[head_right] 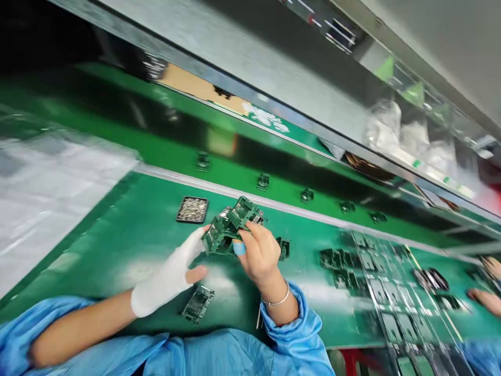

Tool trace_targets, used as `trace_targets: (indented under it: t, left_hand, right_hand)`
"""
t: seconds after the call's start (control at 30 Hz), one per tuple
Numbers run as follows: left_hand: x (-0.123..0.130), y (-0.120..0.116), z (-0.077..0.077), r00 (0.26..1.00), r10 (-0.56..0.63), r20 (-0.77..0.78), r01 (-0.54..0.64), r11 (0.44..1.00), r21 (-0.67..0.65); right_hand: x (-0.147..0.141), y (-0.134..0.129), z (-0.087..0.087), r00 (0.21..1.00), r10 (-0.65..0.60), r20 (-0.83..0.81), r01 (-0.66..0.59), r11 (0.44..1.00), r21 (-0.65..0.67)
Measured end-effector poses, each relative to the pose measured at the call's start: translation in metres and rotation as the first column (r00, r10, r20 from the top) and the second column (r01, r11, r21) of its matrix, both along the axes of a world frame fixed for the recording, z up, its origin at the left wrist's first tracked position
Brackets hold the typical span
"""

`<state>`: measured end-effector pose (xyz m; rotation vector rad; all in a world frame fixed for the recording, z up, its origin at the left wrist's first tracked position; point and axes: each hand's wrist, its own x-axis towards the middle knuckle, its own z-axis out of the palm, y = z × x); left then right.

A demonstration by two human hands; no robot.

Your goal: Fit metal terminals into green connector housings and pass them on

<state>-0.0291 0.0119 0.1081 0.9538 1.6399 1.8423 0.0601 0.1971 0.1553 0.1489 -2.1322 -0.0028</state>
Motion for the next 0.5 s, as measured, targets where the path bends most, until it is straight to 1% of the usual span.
trace_targets:
  t: [0.03,0.1,0.17,0.2,0.27,0.33,0.43,0.5]
  left_hand:
    - [-0.001,0.006,0.007,0.998,0.03,0.048,-0.034,0.996,0.081]
    - [-0.01,0.014,0.019,0.986,0.105,0.126,-0.128,0.973,0.191]
    - [-0.023,0.017,0.028,0.969,0.202,0.14,-0.23,0.945,0.231]
    - [-0.03,0.018,0.031,0.962,0.25,0.114,-0.27,0.934,0.232]
    - [-0.044,0.016,0.037,0.946,0.323,0.002,-0.316,0.925,0.21]
    - [-0.057,0.012,0.042,0.918,0.364,-0.156,-0.341,0.927,0.159]
    - [-0.067,0.008,0.049,0.831,0.396,-0.39,-0.381,0.917,0.117]
    - [-0.07,0.006,0.053,0.774,0.401,-0.49,-0.389,0.912,0.131]
  right_hand:
    - [-0.012,-0.005,-0.001,0.999,0.039,-0.005,-0.039,0.999,0.003]
    - [-0.034,-0.013,-0.004,0.996,0.085,-0.039,-0.085,0.996,0.001]
    - [-0.048,-0.018,-0.007,0.993,0.092,-0.075,-0.092,0.996,-0.002]
    - [-0.053,-0.019,-0.008,0.993,0.088,-0.084,-0.089,0.996,-0.002]
    - [-0.056,-0.02,-0.01,0.995,0.07,-0.078,-0.071,0.997,-0.017]
    - [-0.055,-0.017,-0.015,0.998,0.047,-0.049,-0.05,0.997,-0.058]
    - [-0.052,-0.009,-0.022,1.0,0.018,-0.014,-0.019,0.992,-0.126]
    - [-0.05,-0.004,-0.026,1.0,0.005,-0.006,-0.006,0.99,-0.141]
